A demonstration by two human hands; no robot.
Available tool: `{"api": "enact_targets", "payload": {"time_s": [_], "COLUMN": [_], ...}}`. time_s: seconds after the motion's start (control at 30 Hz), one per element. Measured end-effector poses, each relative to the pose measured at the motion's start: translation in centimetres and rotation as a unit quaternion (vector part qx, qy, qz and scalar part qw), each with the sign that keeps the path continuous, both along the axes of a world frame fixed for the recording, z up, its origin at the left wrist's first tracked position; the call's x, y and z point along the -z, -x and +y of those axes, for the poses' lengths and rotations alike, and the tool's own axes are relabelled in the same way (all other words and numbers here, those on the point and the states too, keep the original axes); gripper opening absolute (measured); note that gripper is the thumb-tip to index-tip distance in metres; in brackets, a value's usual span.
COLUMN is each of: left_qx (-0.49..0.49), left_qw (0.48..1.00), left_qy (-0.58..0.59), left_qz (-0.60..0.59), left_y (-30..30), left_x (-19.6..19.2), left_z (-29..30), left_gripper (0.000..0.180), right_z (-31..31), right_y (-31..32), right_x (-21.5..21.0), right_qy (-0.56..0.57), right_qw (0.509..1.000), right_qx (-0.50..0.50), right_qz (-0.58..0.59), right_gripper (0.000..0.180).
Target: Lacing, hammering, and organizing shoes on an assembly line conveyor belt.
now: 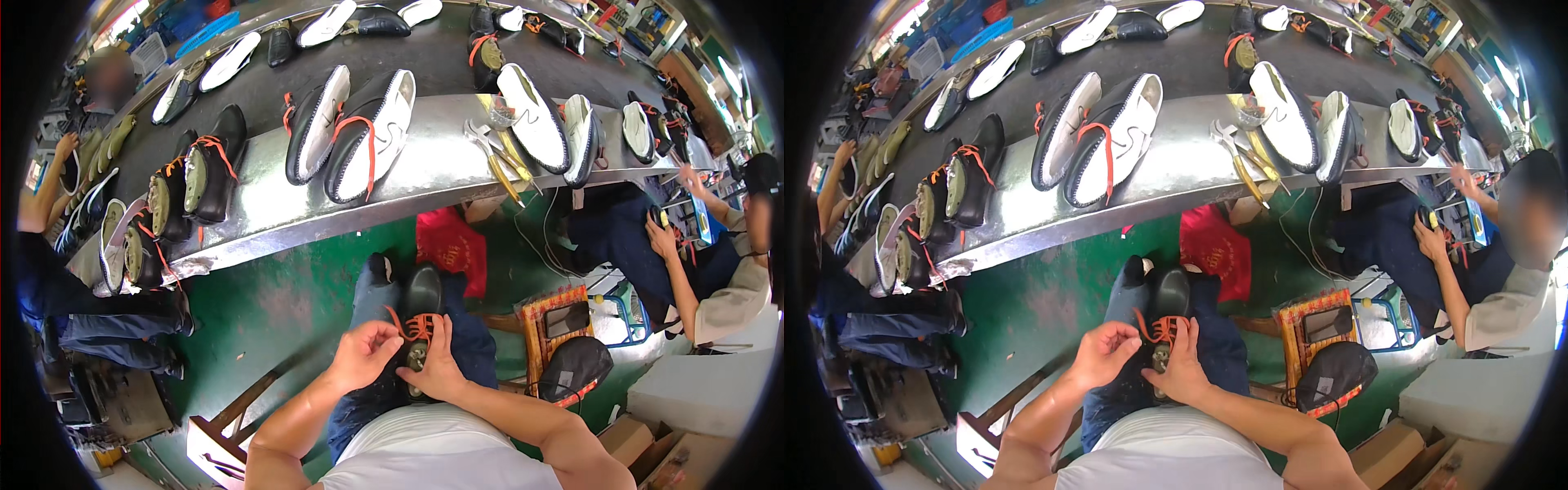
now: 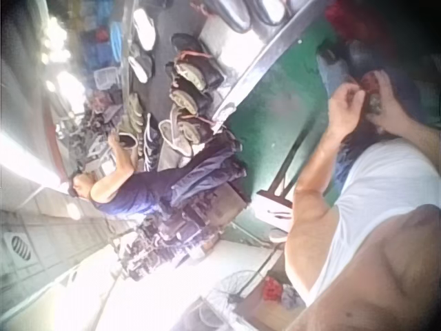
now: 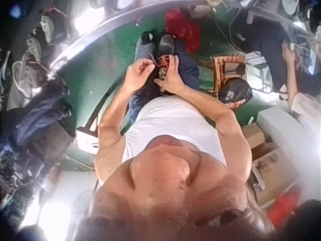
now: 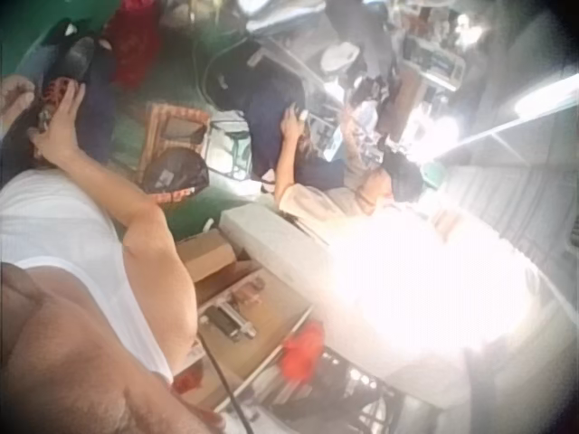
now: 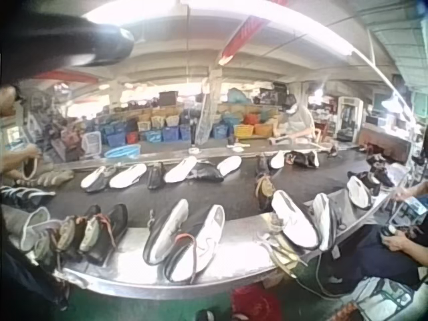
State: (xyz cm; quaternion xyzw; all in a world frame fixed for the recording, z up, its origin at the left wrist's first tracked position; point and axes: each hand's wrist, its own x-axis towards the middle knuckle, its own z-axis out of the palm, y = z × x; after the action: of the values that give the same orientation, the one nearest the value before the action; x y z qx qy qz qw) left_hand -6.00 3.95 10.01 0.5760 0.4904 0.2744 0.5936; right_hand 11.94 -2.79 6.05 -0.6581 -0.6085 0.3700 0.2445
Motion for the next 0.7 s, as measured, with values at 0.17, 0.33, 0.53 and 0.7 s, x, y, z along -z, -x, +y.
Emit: {"api": "enact_targets", "payload": {"time_s": [0.17, 0.33, 0.53, 0.7], "left_qx": [-0.160, -0.266, -0.188, -0.180], "left_qw": [0.906, 0.871, 0.932, 0.938], "left_qy": [-0.391, -0.377, -0.241, -0.227], "left_qz": [0.017, 0.171, 0.194, 0.189], "left_y": [2.2, 5.7, 2.4, -1.0], "left_x": [-3.3, -7.8, -7.4, -8.6], "left_z": [8.1, 20.6, 23.0, 19.5], "left_gripper": [0.031, 0.064, 0.080, 0.083], "right_z": [2.2, 6.8, 25.8, 46.3], "right_y": [-7.6, -12.5, -15.1, -18.3], "right_x": [-2.6, -10.9, -18.8, -19.4], "right_qy": [0.091, -0.011, -0.077, -0.107], "right_qw": [0.930, 0.902, 0.895, 0.930], "right_qx": [0.035, -0.004, -0.039, 0.003], "right_qz": [0.355, 0.432, 0.437, 0.351], "right_gripper": [0.103, 0.112, 0.063, 0.044]}}
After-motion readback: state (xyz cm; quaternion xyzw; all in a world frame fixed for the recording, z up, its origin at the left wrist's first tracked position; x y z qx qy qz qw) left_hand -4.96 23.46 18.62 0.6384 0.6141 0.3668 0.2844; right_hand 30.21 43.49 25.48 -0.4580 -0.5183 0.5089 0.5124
